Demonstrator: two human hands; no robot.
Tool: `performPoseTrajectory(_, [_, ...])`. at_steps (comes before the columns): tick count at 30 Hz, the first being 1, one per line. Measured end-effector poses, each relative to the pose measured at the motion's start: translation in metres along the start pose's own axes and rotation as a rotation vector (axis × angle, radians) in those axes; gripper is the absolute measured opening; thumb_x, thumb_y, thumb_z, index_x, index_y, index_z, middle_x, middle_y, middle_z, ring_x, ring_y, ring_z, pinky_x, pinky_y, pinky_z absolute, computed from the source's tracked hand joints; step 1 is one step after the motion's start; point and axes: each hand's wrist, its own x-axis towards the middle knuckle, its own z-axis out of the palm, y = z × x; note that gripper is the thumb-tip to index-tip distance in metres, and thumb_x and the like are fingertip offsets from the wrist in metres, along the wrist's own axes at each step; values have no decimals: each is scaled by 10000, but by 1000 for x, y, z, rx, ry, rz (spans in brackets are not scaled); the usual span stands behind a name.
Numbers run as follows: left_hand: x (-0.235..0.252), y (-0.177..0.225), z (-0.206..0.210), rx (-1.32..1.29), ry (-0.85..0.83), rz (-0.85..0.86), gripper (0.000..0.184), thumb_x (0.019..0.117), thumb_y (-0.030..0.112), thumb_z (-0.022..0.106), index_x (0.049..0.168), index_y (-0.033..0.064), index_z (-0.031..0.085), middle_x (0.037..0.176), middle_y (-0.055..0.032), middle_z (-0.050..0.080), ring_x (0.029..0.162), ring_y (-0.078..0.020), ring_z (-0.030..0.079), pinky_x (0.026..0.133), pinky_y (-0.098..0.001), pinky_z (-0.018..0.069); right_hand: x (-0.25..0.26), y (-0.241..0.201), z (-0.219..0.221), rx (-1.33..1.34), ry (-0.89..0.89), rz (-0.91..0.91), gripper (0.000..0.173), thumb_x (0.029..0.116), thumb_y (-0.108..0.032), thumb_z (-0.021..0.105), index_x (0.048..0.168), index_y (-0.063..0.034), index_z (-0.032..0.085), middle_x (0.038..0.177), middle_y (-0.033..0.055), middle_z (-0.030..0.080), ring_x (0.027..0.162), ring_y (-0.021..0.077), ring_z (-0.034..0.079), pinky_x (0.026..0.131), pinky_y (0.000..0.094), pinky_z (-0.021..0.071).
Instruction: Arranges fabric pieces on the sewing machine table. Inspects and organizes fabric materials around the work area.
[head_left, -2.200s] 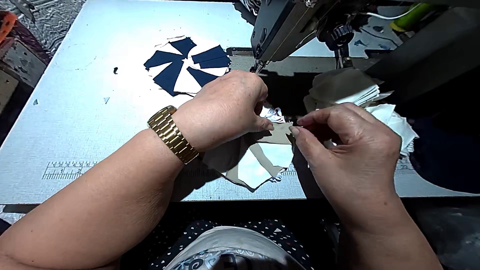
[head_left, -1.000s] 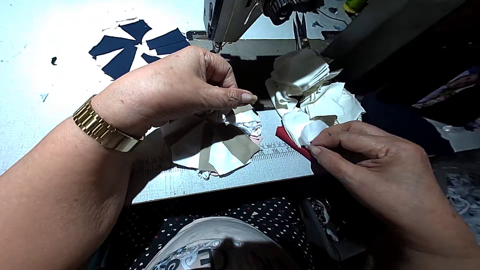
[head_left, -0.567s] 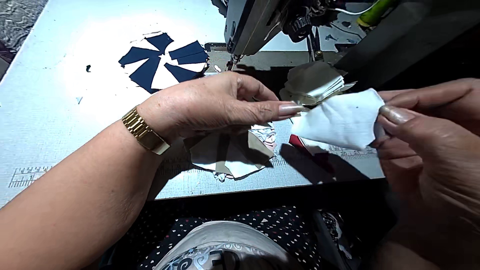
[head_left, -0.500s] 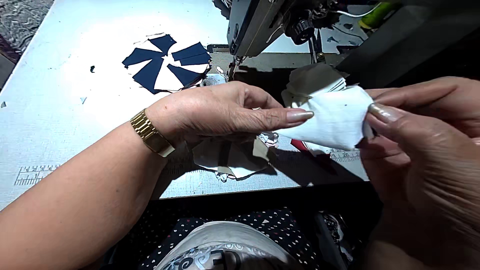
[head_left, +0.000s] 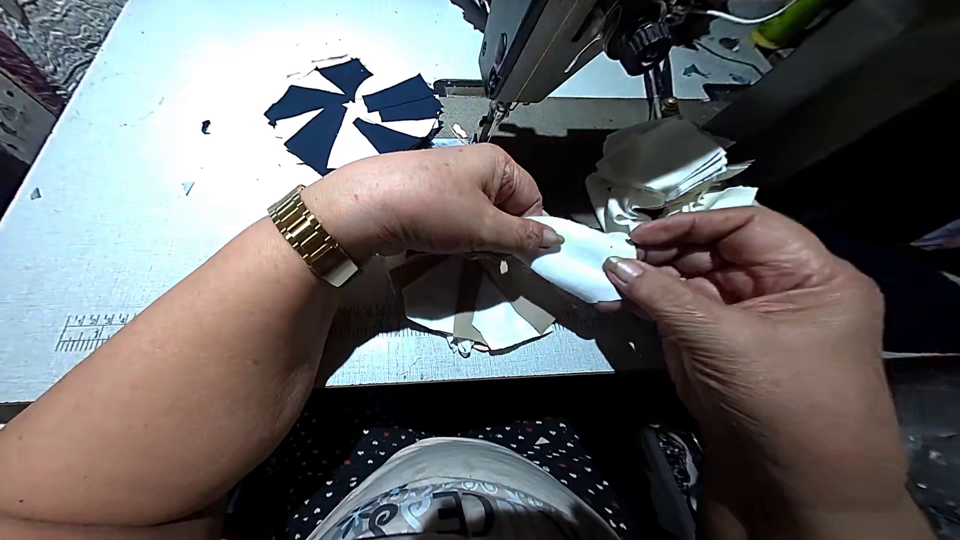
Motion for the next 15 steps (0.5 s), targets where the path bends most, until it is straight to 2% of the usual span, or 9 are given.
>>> performPoseTrajectory(2, [1,-2,0,60,21,-7,307,1040,216,604,767,77,626,585,32,518,494,-8,463,452,-165,363,-4,5,7,-20,43,31,251,875,8,724,1097,-77,644,933,-28,679,714,73,700,629,247,649])
performPoseTrajectory(7, [4,-4,3,197,78,-42,301,994,245,679,746,81,632,575,39,502,496,-13,444,463,-177,341,-10,11,18,-200,61,45,193,892,-59,721,1061,-72,629,859,-38,682,655,32,682,579,195,613])
performPoseTrajectory(11, [7,-4,9,379,130,-119,286,947,323,740,771,108,668,627,46,552,559,-29,491,530,-218,390,-8,18,20,-433,41,-22,205,884,-138,722,1053,-90,616,819,-47,636,640,-37,575,554,116,472])
performPoseTrajectory(15, [6,-1,12,481,169,-177,273,914,382,769,812,145,682,679,49,599,621,-63,551,587,-283,455,-6,18,18,-472,1,-25,284,856,-151,743,1078,-94,576,833,-33,590,635,-21,543,544,124,449])
